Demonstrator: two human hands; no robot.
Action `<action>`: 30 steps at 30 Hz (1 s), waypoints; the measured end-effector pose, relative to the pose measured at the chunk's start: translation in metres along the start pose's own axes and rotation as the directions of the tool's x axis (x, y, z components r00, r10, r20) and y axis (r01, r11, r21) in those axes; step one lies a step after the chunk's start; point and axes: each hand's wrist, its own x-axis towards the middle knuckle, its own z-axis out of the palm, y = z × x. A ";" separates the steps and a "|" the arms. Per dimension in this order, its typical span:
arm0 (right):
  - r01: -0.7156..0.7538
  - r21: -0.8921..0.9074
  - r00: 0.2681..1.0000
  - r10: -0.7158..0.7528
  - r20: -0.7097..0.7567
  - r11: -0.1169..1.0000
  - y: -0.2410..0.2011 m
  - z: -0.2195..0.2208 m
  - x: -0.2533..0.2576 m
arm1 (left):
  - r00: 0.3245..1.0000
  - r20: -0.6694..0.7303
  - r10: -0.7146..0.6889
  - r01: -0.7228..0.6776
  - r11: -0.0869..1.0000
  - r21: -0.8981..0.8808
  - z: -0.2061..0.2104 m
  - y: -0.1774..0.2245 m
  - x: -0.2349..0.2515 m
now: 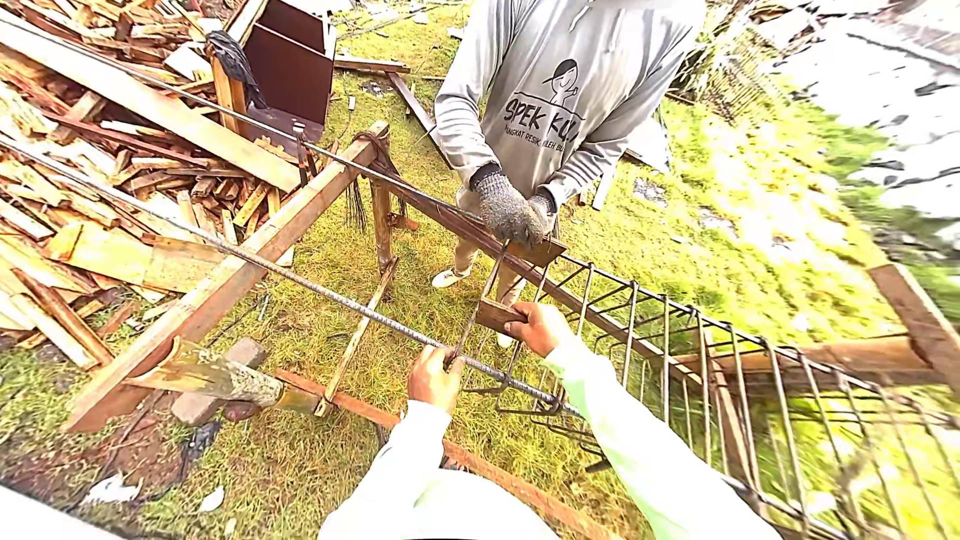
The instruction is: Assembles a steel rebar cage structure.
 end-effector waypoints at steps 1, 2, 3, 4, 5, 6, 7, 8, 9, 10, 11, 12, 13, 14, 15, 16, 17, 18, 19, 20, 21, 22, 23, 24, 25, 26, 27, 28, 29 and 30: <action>0.026 0.010 0.999 -0.026 -0.031 1.000 0.005 0.004 0.002 | 1.000 0.008 -0.013 0.013 1.000 0.001 -0.001 0.001 0.001; 0.049 0.019 0.997 -0.048 -0.054 0.999 0.007 0.007 0.002 | 1.000 0.010 -0.016 0.016 1.000 0.005 -0.001 0.002 0.002; 0.064 0.029 0.996 -0.062 -0.069 0.998 0.008 0.007 0.002 | 1.000 0.016 -0.017 0.017 1.000 0.007 -0.002 0.004 0.003; 0.073 0.036 0.995 -0.070 -0.076 0.997 0.008 0.007 0.001 | 1.000 0.025 -0.016 0.016 1.000 0.008 -0.003 0.005 0.003; 0.077 0.042 0.994 -0.074 -0.075 0.996 0.005 0.006 0.000 | 1.000 0.024 -0.013 0.012 1.000 0.008 -0.004 0.005 0.004; 0.074 0.053 0.996 -0.071 -0.060 0.996 0.002 0.004 -0.002 | 1.000 0.025 -0.012 0.012 1.000 0.008 -0.004 0.005 0.003; 0.077 0.063 0.996 -0.073 -0.059 0.995 0.001 0.004 -0.003 | 1.000 0.019 -0.013 0.013 1.000 0.008 -0.005 0.005 0.003; 0.080 0.070 0.995 -0.076 -0.062 0.994 0.000 0.005 -0.004 | 1.000 0.011 -0.016 0.016 1.000 0.010 -0.005 0.005 0.003; 0.080 0.076 0.995 -0.075 -0.059 0.994 -0.001 0.005 -0.005 | 1.000 -0.008 -0.014 0.014 1.000 0.004 -0.005 0.006 0.003; 0.082 0.086 0.995 -0.077 -0.060 0.993 -0.001 0.007 -0.005 | 1.000 -0.026 -0.015 0.015 1.000 -0.003 -0.006 0.006 0.003; 0.086 0.101 0.995 -0.079 -0.067 0.991 0.000 0.009 -0.004 | 0.999 -0.045 -0.015 0.015 1.000 -0.001 -0.005 0.005 0.004; 0.089 0.123 0.994 -0.080 -0.074 0.988 0.002 0.012 -0.004 | 0.998 -0.059 -0.008 0.008 1.000 0.005 -0.005 0.005 0.004; 0.092 0.134 0.994 -0.081 -0.079 0.987 0.004 0.014 -0.003 | 0.998 -0.070 0.004 -0.003 1.000 0.013 -0.004 0.004 0.005; 0.092 0.133 0.993 -0.082 -0.082 0.987 0.005 0.014 -0.002 | 0.997 -0.073 0.013 -0.012 1.000 0.021 -0.003 0.004 0.006; 0.085 0.122 0.994 -0.077 -0.074 0.989 0.004 0.013 -0.002 | 0.997 -0.075 0.022 -0.020 0.999 0.024 -0.002 0.004 0.005; 0.081 0.105 0.995 -0.074 -0.069 0.991 0.003 0.012 -0.003 | 0.997 -0.077 0.030 -0.029 0.999 0.022 -0.002 0.004 0.005; 0.081 0.092 0.995 -0.074 -0.068 0.992 0.002 0.011 -0.003 | 0.996 -0.079 0.036 -0.035 0.999 0.017 -0.001 0.003 0.004; 0.085 0.085 0.994 -0.079 -0.071 0.993 0.002 0.011 -0.003 | 0.997 -0.072 0.033 -0.032 0.999 0.013 -0.001 0.002 0.004; 0.097 0.083 0.993 -0.090 -0.077 0.992 0.003 0.011 -0.004 | 0.996 -0.077 0.036 -0.035 0.999 0.006 -0.001 0.001 0.003; 0.109 0.083 0.991 -0.102 -0.085 0.991 0.004 0.011 -0.003 | 0.996 -0.087 0.037 -0.038 0.999 -0.003 0.000 0.000 0.003; 0.116 0.085 0.990 -0.108 -0.091 0.990 0.004 0.011 -0.004 | 0.995 -0.097 0.034 -0.036 0.999 -0.016 0.001 0.000 0.004; 0.117 0.093 0.990 -0.109 -0.089 0.989 0.003 0.011 -0.004 | 0.994 -0.106 0.031 -0.034 0.999 -0.028 0.002 0.000 0.003; 0.110 0.103 0.991 -0.101 -0.082 0.989 0.003 0.011 -0.005 | 0.994 -0.111 0.027 -0.031 0.999 -0.035 0.002 -0.001 0.003; 0.101 0.115 0.993 -0.092 -0.078 0.988 0.005 0.012 -0.005 | 0.994 -0.105 0.019 -0.024 0.999 -0.042 0.002 -0.001 0.002; 0.099 0.132 0.993 -0.089 -0.078 0.986 0.008 0.015 -0.005 | 0.995 -0.102 0.017 -0.022 0.999 -0.047 0.003 -0.001 0.001; 0.106 0.148 0.992 -0.095 -0.081 0.983 0.012 0.017 -0.005 | 0.995 -0.101 0.020 -0.026 0.998 -0.049 0.003 -0.002 0.001; 0.119 0.155 0.991 -0.106 -0.086 0.981 0.015 0.020 -0.004 | 0.994 -0.105 0.029 -0.035 0.998 -0.051 0.004 -0.002 0.001; 0.125 0.150 0.989 -0.113 -0.091 0.981 0.016 0.022 -0.004 | 0.992 -0.119 0.043 -0.049 0.998 -0.050 0.005 -0.004 0.001; 0.120 0.140 0.990 -0.108 -0.088 0.983 0.014 0.022 -0.005 | 0.990 -0.130 0.054 -0.061 0.997 -0.049 0.005 -0.005 0.001; 0.108 0.132 0.992 -0.098 -0.081 0.985 0.012 0.021 -0.007 | 0.988 -0.139 0.061 -0.069 0.996 -0.052 0.006 -0.006 0.000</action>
